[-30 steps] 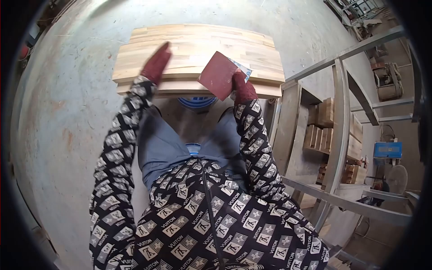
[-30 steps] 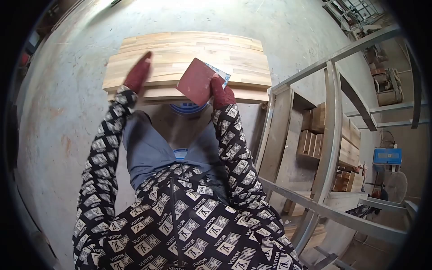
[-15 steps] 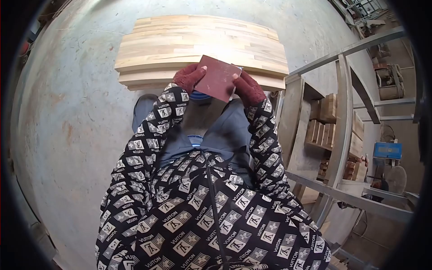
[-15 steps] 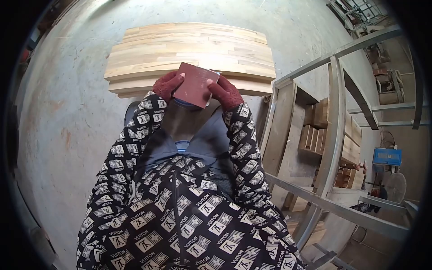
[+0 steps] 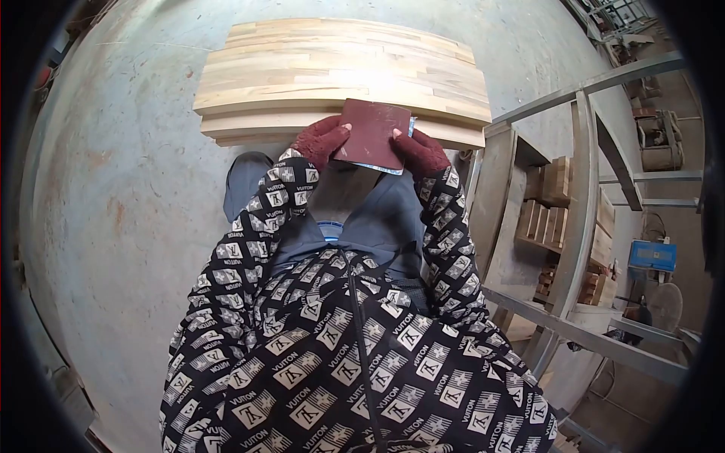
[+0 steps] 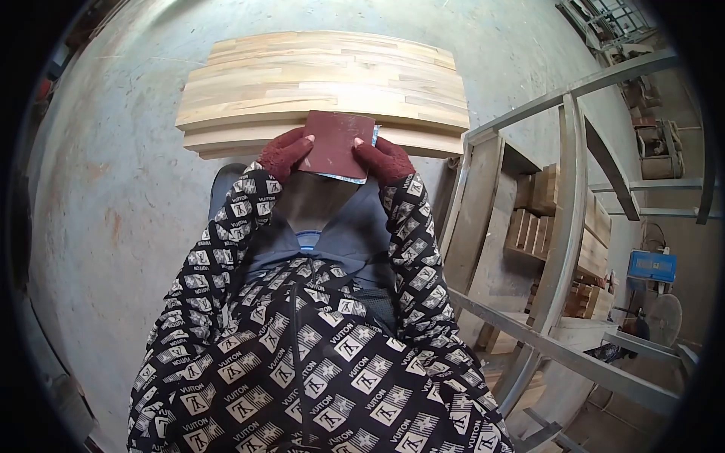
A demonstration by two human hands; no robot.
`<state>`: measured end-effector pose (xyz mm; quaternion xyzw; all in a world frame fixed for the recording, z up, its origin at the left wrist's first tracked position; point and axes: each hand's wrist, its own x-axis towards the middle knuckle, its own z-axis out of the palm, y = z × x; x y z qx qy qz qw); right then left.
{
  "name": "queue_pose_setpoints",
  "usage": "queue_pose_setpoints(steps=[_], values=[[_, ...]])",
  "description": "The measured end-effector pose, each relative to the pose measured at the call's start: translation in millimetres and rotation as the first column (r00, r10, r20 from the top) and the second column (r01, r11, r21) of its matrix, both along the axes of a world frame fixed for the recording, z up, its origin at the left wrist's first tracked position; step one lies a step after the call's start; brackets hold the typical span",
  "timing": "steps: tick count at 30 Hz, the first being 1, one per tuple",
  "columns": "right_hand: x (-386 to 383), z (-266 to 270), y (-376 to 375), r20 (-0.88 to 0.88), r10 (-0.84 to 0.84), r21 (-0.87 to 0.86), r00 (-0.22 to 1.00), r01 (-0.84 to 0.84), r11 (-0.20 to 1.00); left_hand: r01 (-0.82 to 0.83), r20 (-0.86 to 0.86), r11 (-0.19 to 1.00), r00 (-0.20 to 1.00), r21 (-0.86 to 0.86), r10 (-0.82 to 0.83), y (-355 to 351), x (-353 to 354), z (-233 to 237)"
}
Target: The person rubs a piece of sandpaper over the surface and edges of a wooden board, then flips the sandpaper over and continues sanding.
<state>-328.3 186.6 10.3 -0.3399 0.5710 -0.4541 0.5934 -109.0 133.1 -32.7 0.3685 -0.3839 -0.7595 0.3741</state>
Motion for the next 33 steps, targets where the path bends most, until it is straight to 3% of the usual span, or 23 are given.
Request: queue_pose_setpoints(steps=[2, 6, 8, 9, 11, 14, 18, 21, 25, 27, 28, 29, 30, 31, 32, 33], values=[[-4, -9, -4, 0.187, 0.020, 0.052, 0.982, -0.030, 0.998, 0.009, -0.003, 1.000, 1.000, 0.014, -0.009, 1, 2, 3], [-7, -20, -6, 0.232, -0.005, 0.184, 0.973, -0.039, 0.982, 0.063, 0.065, 0.994, 0.996, -0.092, -0.057, 12, -5, 16], [-2, -16, 5, 0.009, 0.144, -0.153, 0.990, -0.141, 0.978, 0.138, 0.155, 0.980, 0.981, -0.144, -0.115, 13, -6, 15], [0, -13, 4, 0.009, 0.147, -0.153, 0.989, -0.144, 0.978, 0.135, 0.155, 0.980, 0.982, -0.145, -0.112, 13, -6, 13], [4, -6, 0, 0.279, 0.028, 0.018, 0.960, -0.035, 0.999, 0.120, 0.148, 0.982, 0.984, -0.147, -0.099, 15, -5, 14], [6, 13, 2, 0.176, 0.008, -0.008, 0.984, -0.007, 1.000, 0.136, 0.210, 0.981, 0.972, -0.141, -0.104, 9, -7, 22], [1, 29, -2, 0.186, 0.027, -0.042, 0.982, -0.019, 0.999, 0.173, 0.259, 0.948, 0.961, -0.268, -0.102, -7, -8, 38], [3, 31, -4, 0.236, -0.038, -0.022, 0.971, 0.044, 0.999, 0.161, 0.198, 0.943, 0.975, -0.292, -0.105, -12, -11, 39], [2, 33, -4, 0.184, -0.054, -0.068, 0.981, 0.068, 0.995, 0.224, 0.240, 0.945, 0.957, -0.240, -0.165, -16, -7, 38], [-10, 46, -9, -0.335, -0.162, -0.131, 0.928, 0.124, 0.984, 0.171, 0.452, 0.816, 0.884, -0.553, 0.121, -26, -1, 43], [-24, 39, -18, -0.407, -0.230, -0.308, 0.884, 0.104, 0.946, 0.166, 0.460, 0.706, 0.852, -0.689, 0.249, -46, 11, 32], [-47, 31, -30, -0.452, -0.222, -0.416, 0.864, 0.016, 0.909, 0.097, 0.503, 0.760, 0.802, -0.643, 0.323, -63, 20, 27], [-53, 42, -34, -0.590, -0.313, -0.440, 0.744, 0.029, 0.898, 0.135, 0.607, 0.750, 0.685, -0.648, 0.402, -73, 36, 50], [-55, 55, -39, -0.702, -0.394, -0.467, 0.593, 0.035, 0.884, 0.109, 0.615, 0.713, 0.606, -0.693, 0.505, -97, 52, 43], [-66, 51, -46, -0.702, -0.399, -0.472, 0.590, 0.034, 0.881, 0.141, 0.563, 0.569, 0.460, -0.810, 0.687, -125, 72, 26], [-78, 37, -55, -0.733, -0.438, -0.521, 0.520, -0.017, 0.853, 0.163, 0.530, 0.511, 0.402, -0.844, 0.747, -149, 93, 16]])
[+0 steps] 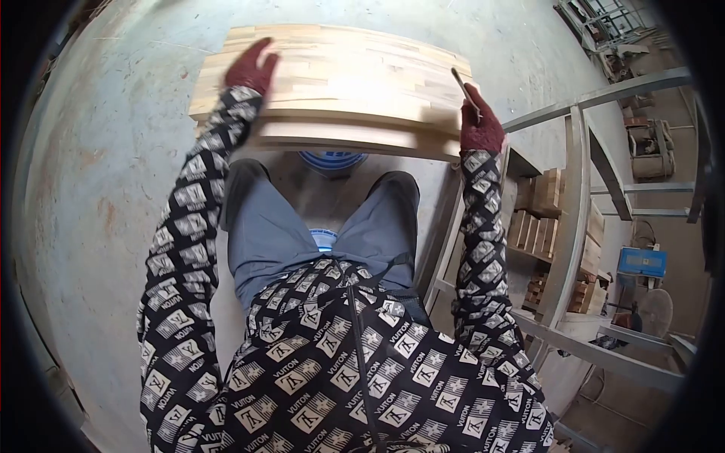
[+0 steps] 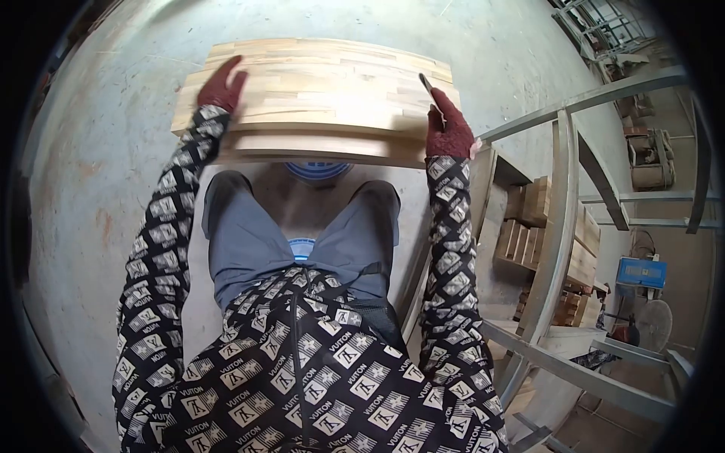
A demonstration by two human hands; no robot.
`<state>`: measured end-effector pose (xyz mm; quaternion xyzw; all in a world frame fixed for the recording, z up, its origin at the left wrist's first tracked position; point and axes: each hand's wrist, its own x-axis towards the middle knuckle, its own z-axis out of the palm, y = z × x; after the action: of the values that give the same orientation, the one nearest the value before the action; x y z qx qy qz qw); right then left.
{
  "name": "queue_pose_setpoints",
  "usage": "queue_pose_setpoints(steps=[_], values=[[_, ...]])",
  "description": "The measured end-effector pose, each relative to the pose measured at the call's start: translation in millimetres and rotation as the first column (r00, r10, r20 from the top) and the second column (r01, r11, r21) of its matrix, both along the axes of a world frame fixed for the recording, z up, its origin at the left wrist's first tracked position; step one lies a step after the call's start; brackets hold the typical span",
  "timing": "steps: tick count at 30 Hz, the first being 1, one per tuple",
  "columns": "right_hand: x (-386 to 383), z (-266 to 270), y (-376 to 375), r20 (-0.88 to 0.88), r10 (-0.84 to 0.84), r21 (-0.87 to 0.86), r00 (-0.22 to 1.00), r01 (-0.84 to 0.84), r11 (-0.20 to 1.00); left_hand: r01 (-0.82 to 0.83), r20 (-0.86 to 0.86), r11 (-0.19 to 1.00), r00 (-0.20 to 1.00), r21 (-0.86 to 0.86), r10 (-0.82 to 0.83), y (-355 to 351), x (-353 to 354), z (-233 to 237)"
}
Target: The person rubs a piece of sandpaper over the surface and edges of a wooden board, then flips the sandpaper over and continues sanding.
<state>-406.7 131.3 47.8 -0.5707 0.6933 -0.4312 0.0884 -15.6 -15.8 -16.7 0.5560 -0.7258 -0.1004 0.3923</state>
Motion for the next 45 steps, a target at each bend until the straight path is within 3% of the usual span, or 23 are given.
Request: queue_pose_setpoints(steps=[2, 4, 5, 8, 10, 13, 15, 16, 17, 18, 19, 23, 25, 26, 29, 31, 32, 33, 35, 39, 40, 43, 45], values=[[-12, -19, -12, -0.216, 0.088, -0.011, 0.972, -0.093, 0.996, -0.144, 0.095, 0.990, 0.985, -0.003, 0.144, -27, 32, -7], [-32, -97, -39, -0.509, 0.181, 0.029, 0.841, -0.193, 0.981, -0.124, 0.346, 0.988, 0.926, -0.097, 0.150, -45, 64, -51], [-7, -84, -35, -0.527, 0.169, 0.053, 0.833, -0.166, 0.985, -0.186, 0.574, 0.963, 0.774, -0.195, 0.266, -35, 56, -47], [90, -108, -42, -0.498, 0.152, 0.003, 0.854, -0.174, 0.985, -0.180, 0.505, 0.975, 0.834, -0.130, 0.221, -25, 44, -32], [129, -178, -68, -0.550, 0.137, -0.293, 0.824, -0.343, 0.893, -0.138, 0.481, 0.979, 0.855, -0.151, 0.195, -24, 46, -32], [195, -79, -45, -0.522, 0.229, -0.162, 0.822, -0.359, 0.919, -0.136, 0.482, 0.980, 0.856, -0.143, 0.189, -25, 49, -34], [186, -62, -40, -0.442, 0.444, -0.077, 0.780, -0.526, 0.847, -0.119, 0.485, 0.983, 0.857, -0.141, 0.174, -28, 53, -39], [167, -86, -45, -0.480, 0.424, -0.112, 0.768, -0.533, 0.839, -0.121, 0.481, 0.980, 0.858, -0.156, 0.182, -28, 54, -41], [140, -101, -44, -0.498, 0.359, -0.150, 0.789, -0.486, 0.861, -0.125, 0.474, 0.977, 0.859, -0.171, 0.193, -29, 54, -43], [109, -102, -37, -0.318, 0.379, -0.241, 0.869, -0.461, 0.854, -0.126, 0.470, 0.978, 0.862, -0.166, 0.191, -31, 53, -45], [73, -94, -29, -0.306, 0.300, -0.240, 0.904, -0.378, 0.894, -0.126, 0.461, 0.977, 0.866, -0.172, 0.193, -32, 54, -46], [-71, -84, -7, -0.425, 0.039, -0.157, 0.904, -0.116, 0.981, -0.138, 0.448, 0.971, 0.868, -0.196, 0.214, -28, 51, -42], [-82, -80, -7, -0.430, 0.015, -0.114, 0.903, -0.071, 0.991, -0.140, 0.445, 0.974, 0.871, -0.180, 0.207, -29, 52, -42], [-77, -88, -14, -0.551, -0.086, -0.104, 0.830, 0.034, 0.994, -0.135, 0.440, 0.975, 0.875, -0.175, 0.200, -29, 51, -42], [2, -109, -35, -0.517, -0.165, -0.234, 0.840, 0.047, 0.971, -0.152, 0.451, 0.978, 0.870, -0.140, 0.200, -26, 49, -35], [81, -113, -41, -0.230, 0.121, -0.200, 0.966, -0.169, 0.965, -0.151, 0.449, 0.977, 0.870, -0.148, 0.202, -27, 52, -38], [125, -103, -40, -0.325, 0.114, -0.329, 0.939, -0.225, 0.917, -0.149, 0.443, 0.977, 0.874, -0.150, 0.201, -27, 52, -39], [153, -104, -43, -0.449, 0.210, -0.065, 0.869, -0.265, 0.962, -0.143, 0.441, 0.980, 0.877, -0.138, 0.190, -27, 52, -38], [184, -53, -35, -0.444, 0.403, -0.047, 0.800, -0.470, 0.881, -0.138, 0.437, 0.978, 0.878, -0.154, 0.193, -29, 54, -42], [137, -73, -41, -0.379, 0.447, -0.151, 0.810, -0.531, 0.834, -0.140, 0.443, 0.977, 0.875, -0.159, 0.197, -31, 56, -46], [104, -109, -41, -0.238, 0.372, -0.274, 0.897, -0.429, 0.861, -0.138, 0.434, 0.980, 0.881, -0.145, 0.188, -29, 56, -47], [0, -85, -29, -0.429, 0.144, -0.225, 0.892, -0.260, 0.939, -0.168, 0.435, 0.980, 0.878, -0.110, 0.199, -25, 49, -38], [-56, -84, -17, -0.420, 0.013, -0.214, 0.907, -0.113, 0.970, -0.167, 0.425, 0.980, 0.884, -0.105, 0.196, -23, 48, -35]])
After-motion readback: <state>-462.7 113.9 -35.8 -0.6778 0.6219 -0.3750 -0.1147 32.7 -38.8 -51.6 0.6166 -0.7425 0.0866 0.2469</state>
